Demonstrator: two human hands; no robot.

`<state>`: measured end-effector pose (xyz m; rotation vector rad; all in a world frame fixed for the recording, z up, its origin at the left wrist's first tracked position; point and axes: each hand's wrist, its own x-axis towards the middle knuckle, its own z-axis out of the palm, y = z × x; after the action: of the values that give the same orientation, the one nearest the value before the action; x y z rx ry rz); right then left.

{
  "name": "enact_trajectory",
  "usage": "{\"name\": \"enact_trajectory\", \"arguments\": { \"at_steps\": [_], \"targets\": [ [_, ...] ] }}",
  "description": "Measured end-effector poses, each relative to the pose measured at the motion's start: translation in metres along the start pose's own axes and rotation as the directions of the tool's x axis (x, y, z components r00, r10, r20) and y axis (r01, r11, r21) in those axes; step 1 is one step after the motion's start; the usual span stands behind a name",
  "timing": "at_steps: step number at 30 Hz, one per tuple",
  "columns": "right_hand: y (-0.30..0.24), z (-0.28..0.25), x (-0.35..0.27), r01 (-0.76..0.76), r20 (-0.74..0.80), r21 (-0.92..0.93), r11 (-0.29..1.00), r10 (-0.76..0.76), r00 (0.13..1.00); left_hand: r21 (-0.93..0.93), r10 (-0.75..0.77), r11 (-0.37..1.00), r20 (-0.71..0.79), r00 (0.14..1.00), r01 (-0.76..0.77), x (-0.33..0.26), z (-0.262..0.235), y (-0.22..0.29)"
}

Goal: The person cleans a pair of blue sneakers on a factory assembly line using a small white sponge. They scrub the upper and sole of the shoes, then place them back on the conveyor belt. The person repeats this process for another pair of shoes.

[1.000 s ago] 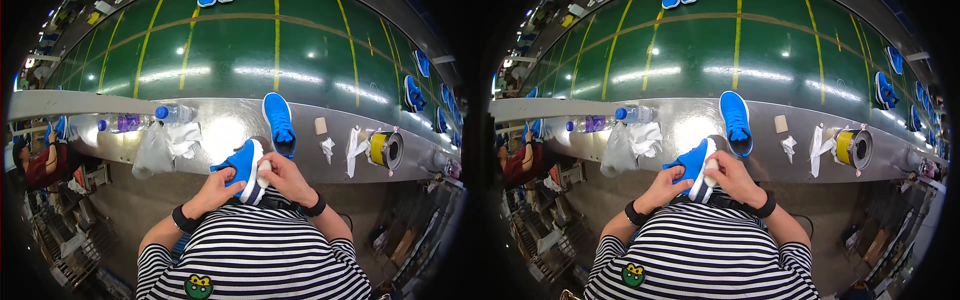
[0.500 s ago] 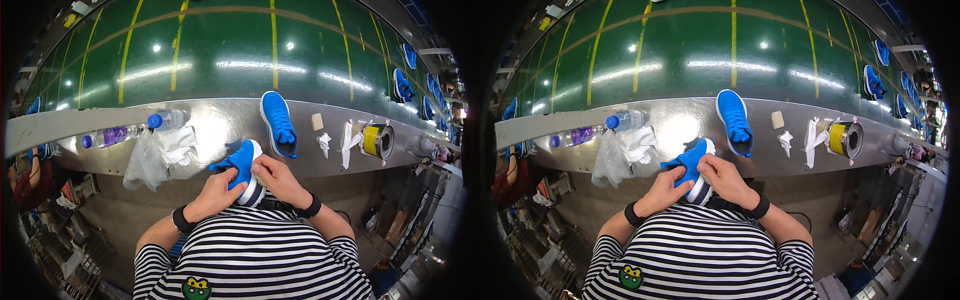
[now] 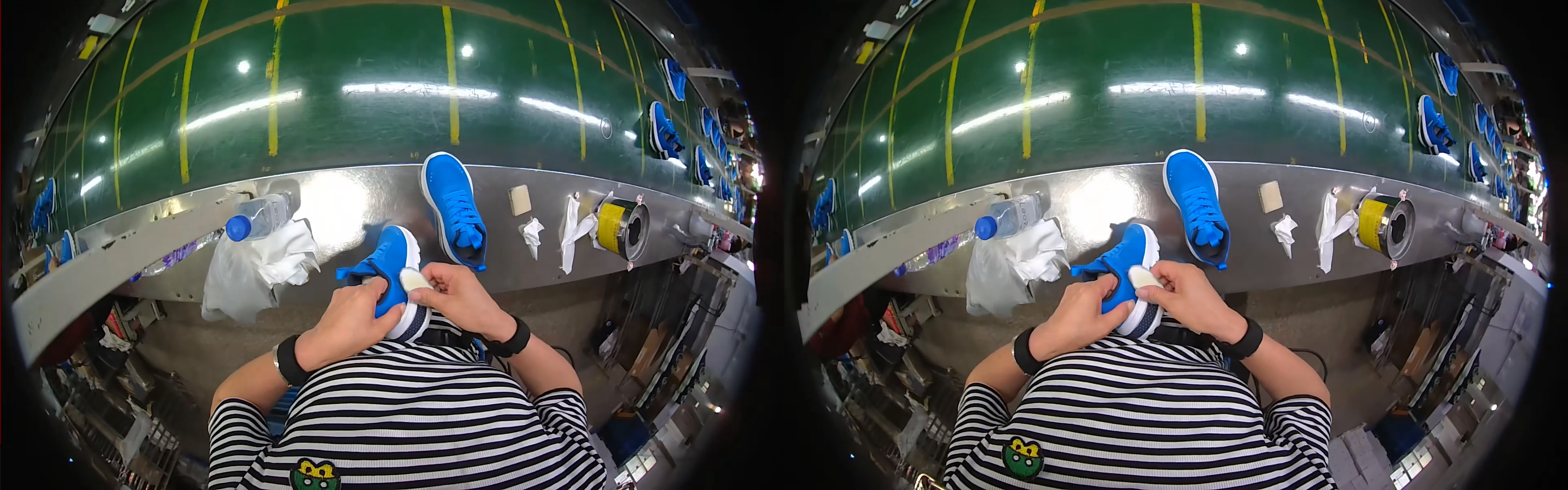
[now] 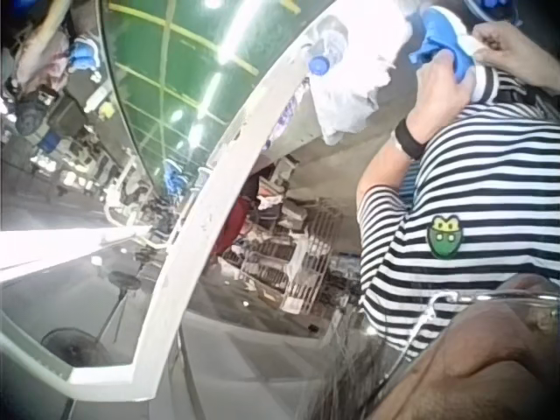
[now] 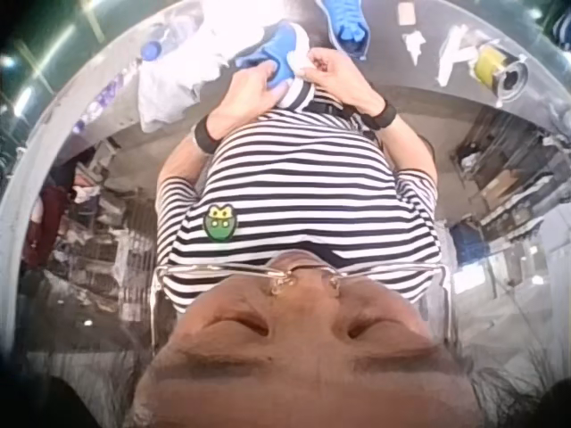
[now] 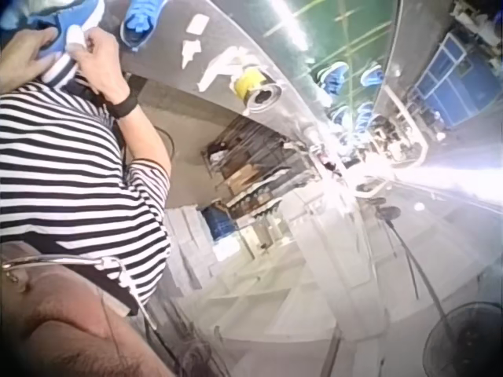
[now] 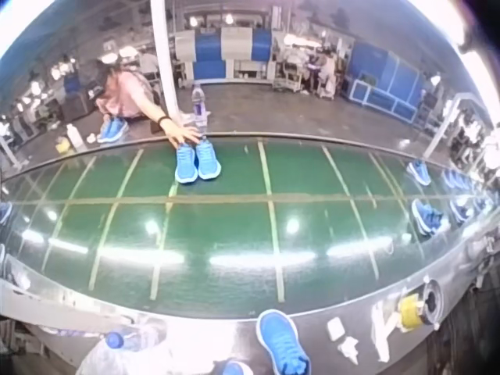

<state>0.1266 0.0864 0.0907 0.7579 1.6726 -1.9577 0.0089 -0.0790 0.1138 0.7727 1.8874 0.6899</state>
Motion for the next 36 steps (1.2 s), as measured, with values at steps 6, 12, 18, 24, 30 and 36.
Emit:
{"name": "enact_trajectory", "arguments": {
  "at_steps": [6,12,18,24,30,36],
  "targets": [
    [0.0,0.005,0.006,0.07,-0.034,-0.08,0.994,-0.073,0.997,0.003,-0.029,1.0,0.06,0.998,0.029,0.006,-0.004,0.0],
    [0.001,0.004,0.009,0.143,-0.058,-0.195,0.97,-0.157,0.986,-0.029,-0.031,0.999,0.073,0.997,0.033,0.007,-0.004,0.0],
    [-0.001,0.017,0.018,0.208,-0.208,-0.216,0.954,-0.253,0.945,-0.055,-0.025,0.998,0.082,0.996,0.03,0.009,-0.003,0.001],
    [0.002,0.002,0.021,0.193,-0.035,-0.221,0.956,-0.206,0.978,-0.134,-0.048,0.99,0.037,0.998,0.053,0.002,0.008,-0.008],
    [0.008,0.002,0.021,0.131,-0.018,-0.116,0.985,-0.134,0.991,-0.247,-0.068,0.965,0.092,0.993,0.089,0.006,0.004,-0.011],
    [0.003,-0.008,0.018,0.12,0.174,-0.035,0.992,-0.112,0.978,-0.255,-0.078,0.963,0.06,0.995,0.091,0.001,0.011,-0.015]
  ]
}}
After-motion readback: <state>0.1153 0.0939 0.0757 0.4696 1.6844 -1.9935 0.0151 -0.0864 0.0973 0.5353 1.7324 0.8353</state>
